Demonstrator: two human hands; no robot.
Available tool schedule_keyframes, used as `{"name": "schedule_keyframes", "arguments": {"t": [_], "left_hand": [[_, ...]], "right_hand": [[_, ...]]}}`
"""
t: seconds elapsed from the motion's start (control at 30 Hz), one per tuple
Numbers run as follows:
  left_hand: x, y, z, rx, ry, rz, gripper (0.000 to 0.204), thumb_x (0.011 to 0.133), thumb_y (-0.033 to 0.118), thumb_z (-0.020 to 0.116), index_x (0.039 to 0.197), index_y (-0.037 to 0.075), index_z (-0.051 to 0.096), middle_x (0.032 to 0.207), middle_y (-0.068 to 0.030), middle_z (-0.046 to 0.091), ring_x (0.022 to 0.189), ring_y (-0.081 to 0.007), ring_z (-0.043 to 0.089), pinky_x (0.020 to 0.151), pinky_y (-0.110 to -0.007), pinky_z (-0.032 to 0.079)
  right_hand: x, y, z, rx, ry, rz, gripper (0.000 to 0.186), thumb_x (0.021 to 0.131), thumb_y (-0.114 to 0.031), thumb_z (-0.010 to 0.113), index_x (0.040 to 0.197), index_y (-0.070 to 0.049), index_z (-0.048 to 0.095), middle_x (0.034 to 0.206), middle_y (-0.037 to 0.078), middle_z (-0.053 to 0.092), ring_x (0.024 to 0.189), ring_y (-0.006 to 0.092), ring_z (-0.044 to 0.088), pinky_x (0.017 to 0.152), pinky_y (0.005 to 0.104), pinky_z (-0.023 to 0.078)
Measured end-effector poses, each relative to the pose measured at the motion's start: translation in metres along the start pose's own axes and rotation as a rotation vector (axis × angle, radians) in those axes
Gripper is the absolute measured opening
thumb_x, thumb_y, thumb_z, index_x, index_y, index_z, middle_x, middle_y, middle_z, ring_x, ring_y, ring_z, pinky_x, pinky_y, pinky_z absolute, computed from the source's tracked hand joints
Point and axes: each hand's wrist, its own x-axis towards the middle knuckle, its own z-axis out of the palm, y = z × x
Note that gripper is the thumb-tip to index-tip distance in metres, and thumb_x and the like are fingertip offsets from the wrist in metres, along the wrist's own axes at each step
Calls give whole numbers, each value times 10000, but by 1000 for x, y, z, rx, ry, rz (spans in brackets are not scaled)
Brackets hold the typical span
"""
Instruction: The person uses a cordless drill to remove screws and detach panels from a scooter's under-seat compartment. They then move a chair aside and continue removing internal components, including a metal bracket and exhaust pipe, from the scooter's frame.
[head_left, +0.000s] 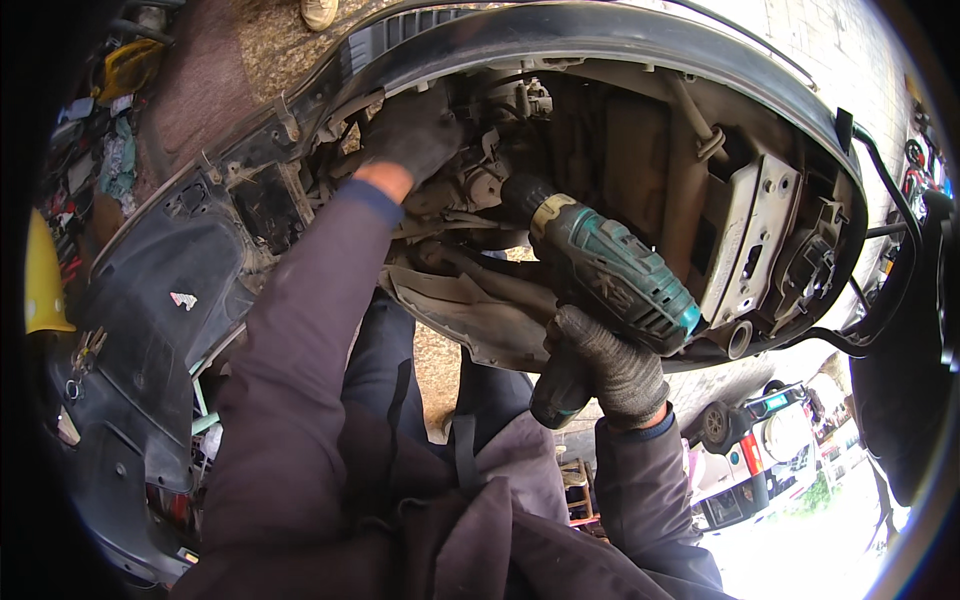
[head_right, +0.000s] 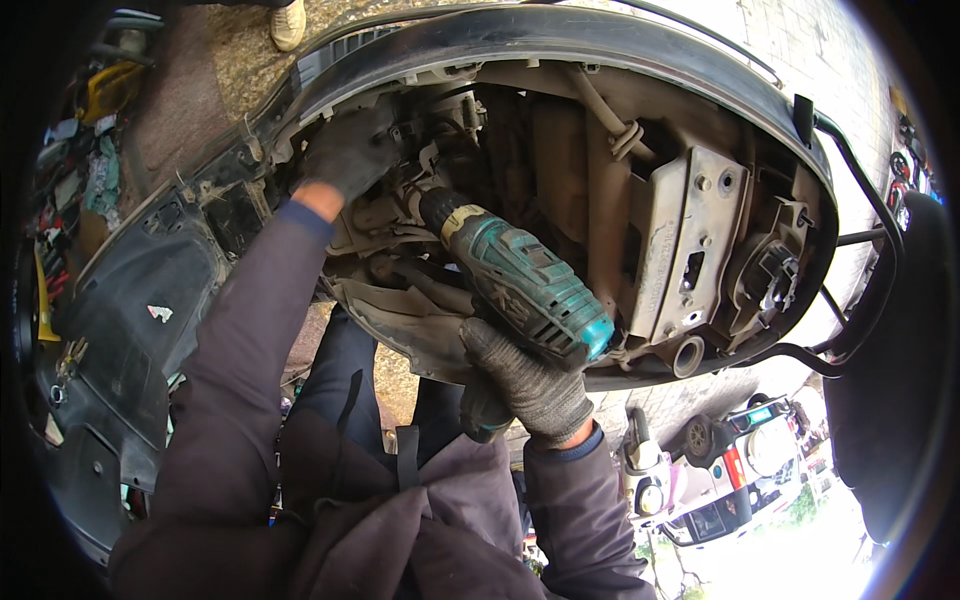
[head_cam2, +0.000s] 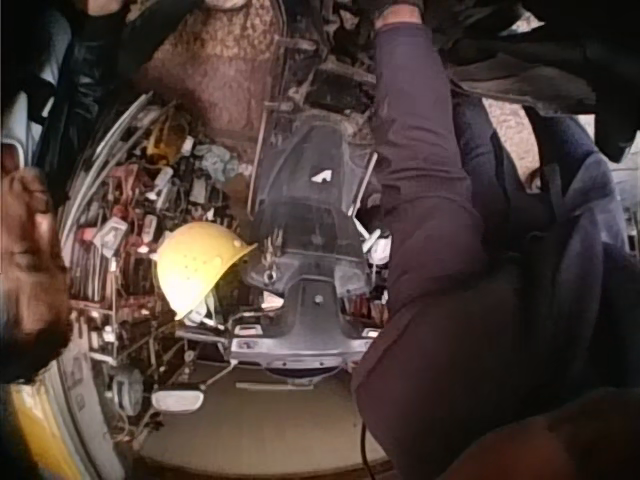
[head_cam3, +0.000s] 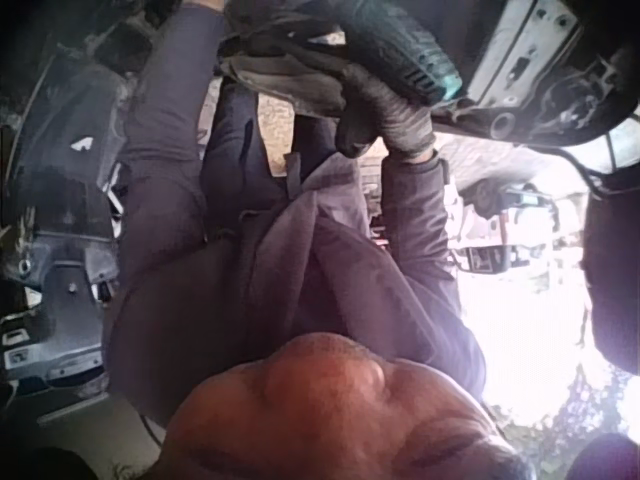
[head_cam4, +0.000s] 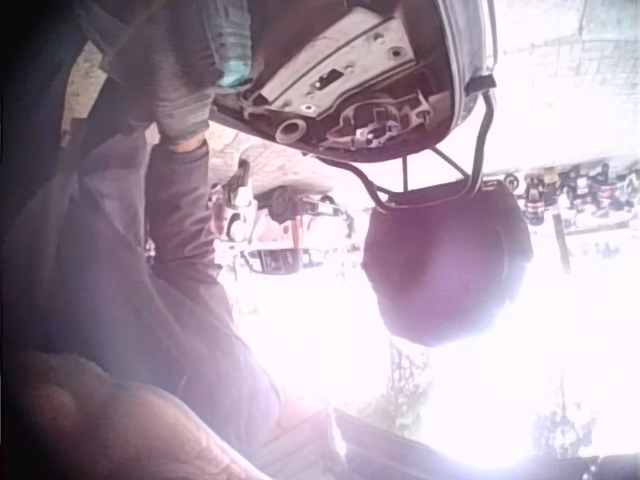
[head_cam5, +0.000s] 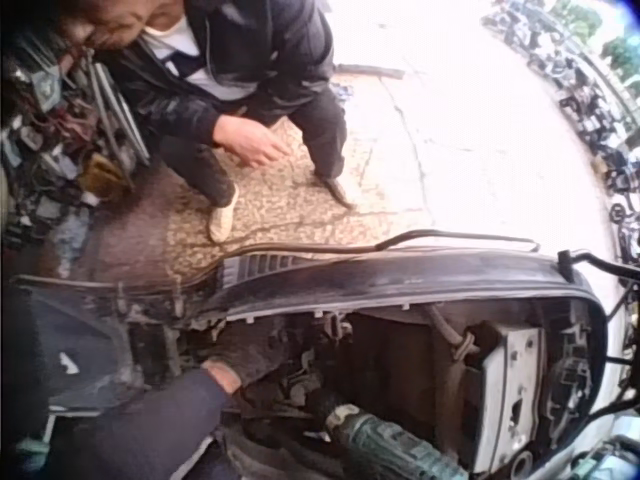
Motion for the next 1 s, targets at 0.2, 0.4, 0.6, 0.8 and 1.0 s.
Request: {"name": "schedule_keyframes", "arguments": {"t": [0.2, 0.4, 0.6, 0.8, 1.0], "left_hand": [[-120, -115, 7, -270, 354, -384, 170, 810, 187, 613, 890, 37, 609, 794, -130, 649, 682, -271, 630, 657, -379, 512], [-196, -292, 65, -719, 475, -785, 69, 869, 155, 588, 892, 94, 612, 685, 3, 546, 461, -112, 466, 408, -267, 365], [-222, -401, 103, -986, 637, -841, 24, 833, 69, 579, 821, 78, 561, 732, -22, 524, 657, -155, 510, 595, -321, 434], [-200, -445, 113, -633, 633, -809, 143, 777, 123, 637, 859, 8, 614, 762, -126, 645, 704, -218, 602, 670, -362, 467], [-186, -446, 90, -84, 488, -967, 260, 709, 248, 723, 894, 76, 661, 864, -190, 679, 861, -408, 636, 769, -436, 510]], "right_hand": [[2, 16, -5, -12, 4, -54, 447, 758, -154, 776, 1137, -17, 583, 841, 63, 627, 755, 179, 628, 702, 331, 544], [-4, 22, 3, -126, 16, 64, 454, 740, -184, 762, 1127, -23, 586, 890, 57, 614, 752, 177, 619, 694, 315, 534], [-7, 45, 21, -171, 7, 32, 545, 715, -211, 770, 1172, -11, 549, 935, 71, 602, 744, 199, 617, 643, 338, 549], [-6, 54, 22, -173, 16, 20, 618, 685, -257, 799, 1200, -31, 544, 982, 61, 606, 776, 191, 604, 665, 338, 531], [-7, 58, 19, -172, 77, -8, 578, 735, -375, 747, 1121, 19, 576, 839, 78, 599, 714, 222, 593, 694, 360, 508]]}}
